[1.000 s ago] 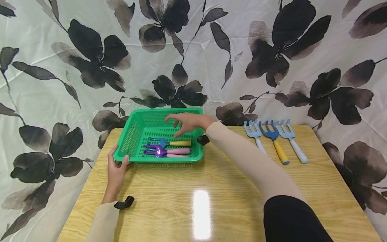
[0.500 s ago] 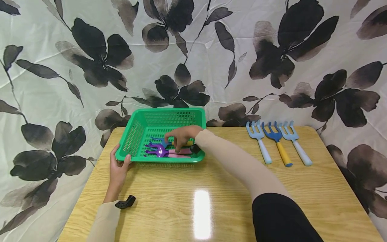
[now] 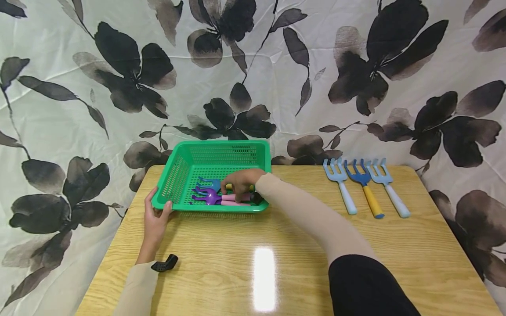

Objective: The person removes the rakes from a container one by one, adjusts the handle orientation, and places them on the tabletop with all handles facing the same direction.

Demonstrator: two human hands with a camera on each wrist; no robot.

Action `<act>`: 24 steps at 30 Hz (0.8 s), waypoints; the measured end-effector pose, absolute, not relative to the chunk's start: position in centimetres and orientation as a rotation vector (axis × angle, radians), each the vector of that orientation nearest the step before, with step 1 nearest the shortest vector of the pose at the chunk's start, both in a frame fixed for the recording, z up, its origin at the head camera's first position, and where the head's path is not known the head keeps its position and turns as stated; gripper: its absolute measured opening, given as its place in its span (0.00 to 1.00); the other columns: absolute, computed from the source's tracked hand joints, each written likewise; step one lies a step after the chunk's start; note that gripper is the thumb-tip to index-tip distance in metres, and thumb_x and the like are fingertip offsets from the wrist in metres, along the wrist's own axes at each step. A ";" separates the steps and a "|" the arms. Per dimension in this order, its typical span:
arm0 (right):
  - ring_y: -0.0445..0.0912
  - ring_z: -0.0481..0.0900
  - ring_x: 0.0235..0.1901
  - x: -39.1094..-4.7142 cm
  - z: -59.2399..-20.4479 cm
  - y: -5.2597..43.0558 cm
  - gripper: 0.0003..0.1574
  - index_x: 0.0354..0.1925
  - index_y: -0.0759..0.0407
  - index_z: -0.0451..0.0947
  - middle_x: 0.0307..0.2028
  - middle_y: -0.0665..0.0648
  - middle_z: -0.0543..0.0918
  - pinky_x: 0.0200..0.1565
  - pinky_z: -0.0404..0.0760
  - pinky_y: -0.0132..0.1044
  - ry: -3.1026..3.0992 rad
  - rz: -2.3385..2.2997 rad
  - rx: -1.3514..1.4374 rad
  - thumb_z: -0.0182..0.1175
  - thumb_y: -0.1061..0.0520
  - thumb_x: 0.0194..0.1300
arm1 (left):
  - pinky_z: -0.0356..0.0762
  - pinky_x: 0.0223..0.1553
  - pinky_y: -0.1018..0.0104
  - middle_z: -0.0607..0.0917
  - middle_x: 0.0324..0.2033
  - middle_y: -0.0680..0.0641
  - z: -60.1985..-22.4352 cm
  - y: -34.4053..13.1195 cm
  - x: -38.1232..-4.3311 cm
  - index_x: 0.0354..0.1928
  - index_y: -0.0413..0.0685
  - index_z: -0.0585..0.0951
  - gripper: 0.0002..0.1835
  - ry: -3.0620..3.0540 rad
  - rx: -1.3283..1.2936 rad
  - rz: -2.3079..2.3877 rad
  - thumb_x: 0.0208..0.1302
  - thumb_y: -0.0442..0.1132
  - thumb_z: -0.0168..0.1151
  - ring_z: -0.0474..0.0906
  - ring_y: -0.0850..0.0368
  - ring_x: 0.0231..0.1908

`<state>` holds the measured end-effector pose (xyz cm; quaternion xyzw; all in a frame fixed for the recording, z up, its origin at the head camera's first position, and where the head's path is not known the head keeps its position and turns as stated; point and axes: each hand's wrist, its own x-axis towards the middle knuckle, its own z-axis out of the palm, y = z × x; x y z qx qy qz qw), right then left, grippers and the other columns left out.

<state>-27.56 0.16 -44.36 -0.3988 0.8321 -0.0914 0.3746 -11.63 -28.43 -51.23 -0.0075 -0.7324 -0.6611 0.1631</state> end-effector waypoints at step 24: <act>0.46 0.77 0.38 -28.1 -42.6 1.4 0.20 0.58 0.47 0.78 0.46 0.55 0.82 0.38 0.76 0.37 2.237 -0.403 -1.194 0.60 0.60 0.68 | 0.73 0.50 0.76 0.66 0.66 0.31 -51.8 -28.3 -11.5 0.76 0.48 0.52 0.38 -2.053 -0.033 -1.902 0.69 0.34 0.58 0.65 0.33 0.63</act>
